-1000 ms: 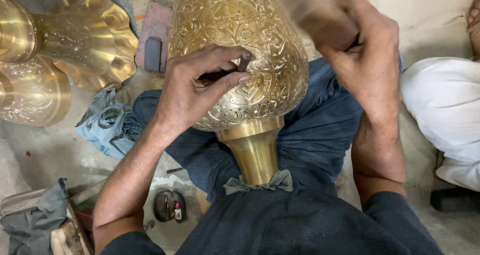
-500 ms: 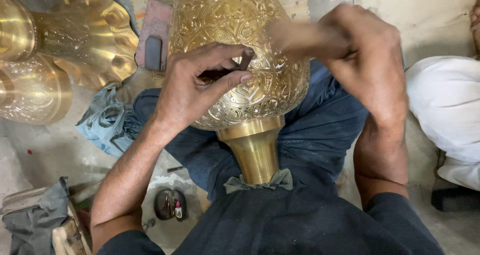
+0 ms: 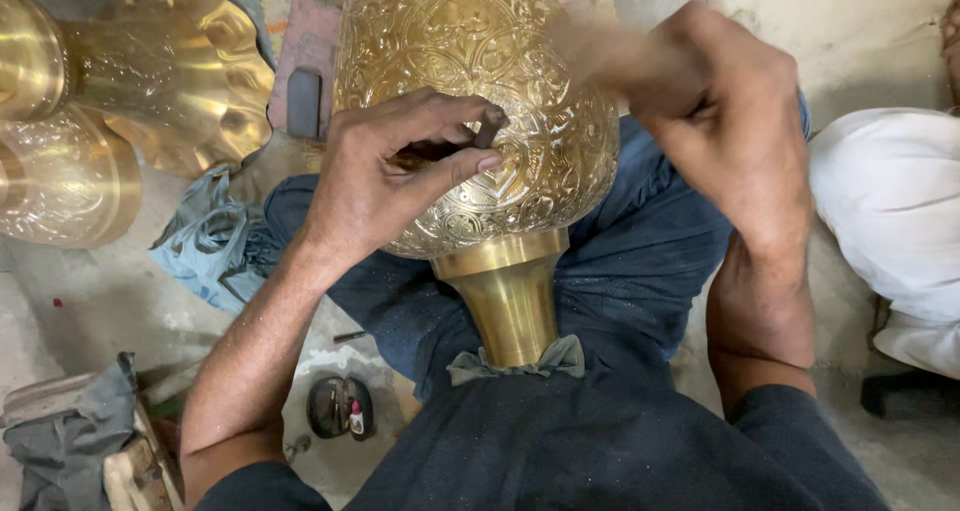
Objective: The person sits cross-legged on the floor with a large engraved brass vase on their lap. They hold a small chisel against the vase's embossed surface and strike it with a wooden mallet, working the decorative patterns, occasionally repositioning the vase and resuming hammering.
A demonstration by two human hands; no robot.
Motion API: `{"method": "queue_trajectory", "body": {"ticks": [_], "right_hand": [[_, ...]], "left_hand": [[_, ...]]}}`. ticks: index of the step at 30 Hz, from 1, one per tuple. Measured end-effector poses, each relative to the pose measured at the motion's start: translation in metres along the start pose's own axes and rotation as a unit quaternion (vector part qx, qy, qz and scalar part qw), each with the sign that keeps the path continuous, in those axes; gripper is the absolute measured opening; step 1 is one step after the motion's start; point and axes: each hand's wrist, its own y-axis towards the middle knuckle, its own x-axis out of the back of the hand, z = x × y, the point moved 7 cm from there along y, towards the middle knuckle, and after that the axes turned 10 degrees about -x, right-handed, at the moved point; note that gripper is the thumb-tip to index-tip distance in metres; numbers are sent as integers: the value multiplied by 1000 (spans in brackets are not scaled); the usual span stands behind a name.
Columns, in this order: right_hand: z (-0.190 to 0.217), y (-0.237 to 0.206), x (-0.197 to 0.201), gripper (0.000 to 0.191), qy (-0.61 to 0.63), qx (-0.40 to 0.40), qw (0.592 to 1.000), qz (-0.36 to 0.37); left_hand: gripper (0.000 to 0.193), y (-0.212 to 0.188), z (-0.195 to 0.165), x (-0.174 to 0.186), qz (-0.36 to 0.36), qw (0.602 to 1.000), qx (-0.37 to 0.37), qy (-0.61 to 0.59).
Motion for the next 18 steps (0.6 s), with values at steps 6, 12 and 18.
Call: {"method": "queue_trajectory", "body": {"ticks": [6,12,18], "right_hand": [[12,0,0,30,-40,122,992,-16],[2,0,0,28,7,55,998,-28],[9,4,-2,24,31,12,999,11]], "left_hand": [[31,3,1,2,-23,1000,-5,0],[31,4,1,1,-15,1000,-6,-9],[33,2,7,0,-4,1000,21,14]]}}
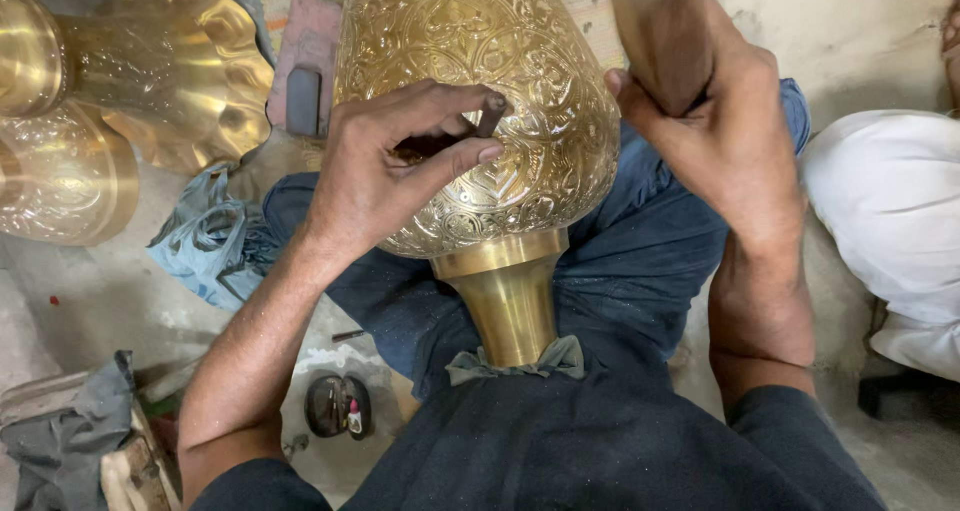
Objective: The person sits cross-legged on the floor with a large engraved brass vase on their lap. They hold a small chisel against the vase's embossed surface and strike it with a wooden mallet, working the decorative patterns, occasionally repositioning the vase and resuming hammering.
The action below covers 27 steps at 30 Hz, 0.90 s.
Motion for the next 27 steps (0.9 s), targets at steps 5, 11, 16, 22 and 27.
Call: {"method": "queue_trajectory", "body": {"ticks": [5,11,16,22,27], "right_hand": [[12,1,4,21,-70,59,995,-30],[15,-5,2,29,-162,142,976,-34],[-11,-2,0,20,66,-37,997,15],[-6,-3,5,18,134,-47,990,-20],[7,-7,6,34,-100,37,994,-8]], "left_hand": [[33,1,1,-3,0,1000,-25,11],[33,1,-2,-2,-2,1000,-26,-1],[33,-1,-1,0,0,1000,-10,-14],[32,-2,-4,0,-7,999,-24,-19],[32,-3,-5,1,-8,999,-28,-25]]}}
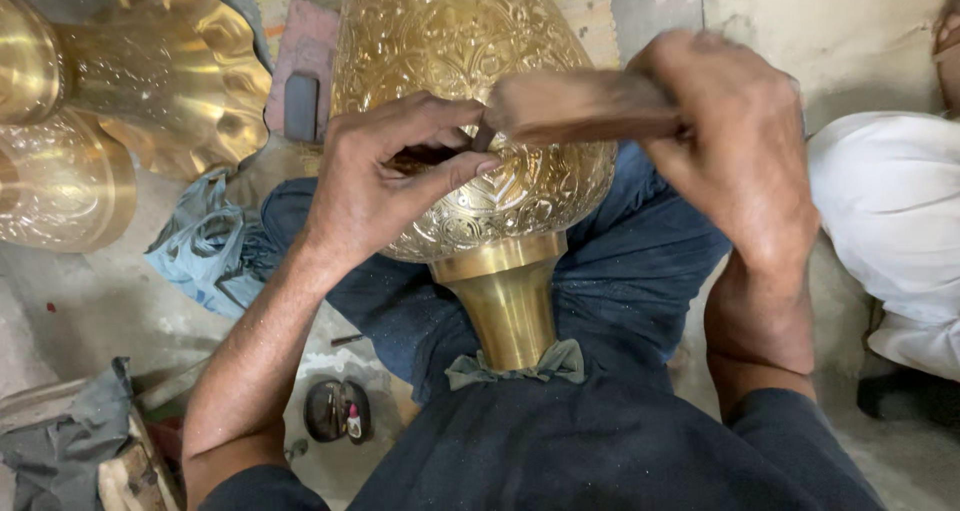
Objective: The person sits cross-legged on the floor with a large engraved brass vase on their lap. They hold a small chisel against the vase's embossed surface and strike it with a wooden mallet, working the decorative patterns, occasionally repositioning the vase and resuming hammering.
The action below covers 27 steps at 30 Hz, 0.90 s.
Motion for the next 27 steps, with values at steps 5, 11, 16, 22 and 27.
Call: {"method": "queue_trajectory", "body": {"ticks": [5,11,16,22,27], "right_hand": [[7,-4,-3,37,-58,79,995,-25],[-10,4,-3,26,118,-38,992,-14],[-2,3,0,30,28,24,999,-23],[6,5,-7,33,-97,81,992,-6],[1,6,-5,29,-24,36,999,9]], "left_hand": [[32,-1,4,-3,-3,1000,-10,9],[33,1,4,-2,-10,1000,-1,11],[33,4,-1,0,-3,1000,11,5],[31,6,-3,0,0,1000,7,29],[32,1,-3,-1,1,1000,-6,22]]}}
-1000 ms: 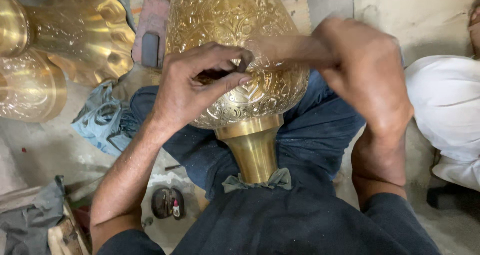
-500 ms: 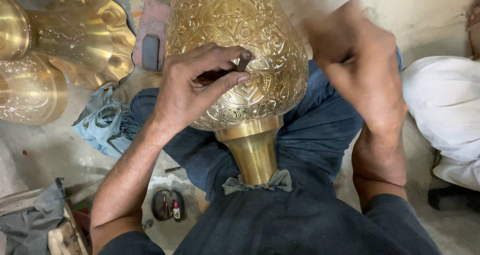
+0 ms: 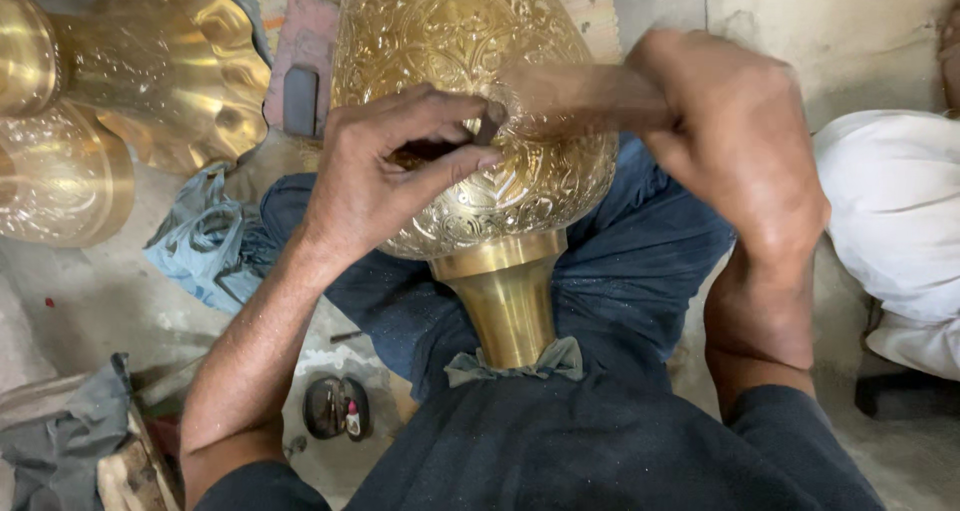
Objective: The person sits cross-legged on the floor with a large engraved brass vase on their lap. They hold a small chisel against the vase's embossed surface and strike it with a wooden mallet, working the decorative patterns, occasionally repositioning the vase and resuming hammering.
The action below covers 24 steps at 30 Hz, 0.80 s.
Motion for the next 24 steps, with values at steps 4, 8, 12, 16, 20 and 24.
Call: {"method": "queue_trajectory", "body": {"ticks": [4,8,12,16,20,24], "right_hand": [[-6,-4,9,45,131,-24,988,-74],[4,-4,-3,32,-80,63,994,-30],[-13,2,2,26,139,-57,988,-44],[6,-3,-5,33,-71,67,995,-31],[-7,-3,0,29,94,10,995,-32],[-5,0,-2,27,6,43,999,-16]], "left_hand": [[31,-2,7,0,3,1000,13,-12],[29,-1,11,-3,5,1000,0,-17],[32,-1,9,-2,-2,1000,-1,-19],[35,-1,5,0,-2,1000,4,-6],[32,1,2,3,-6,1000,4,-8],[30,5,1,2,3,1000,-8,2]]}}
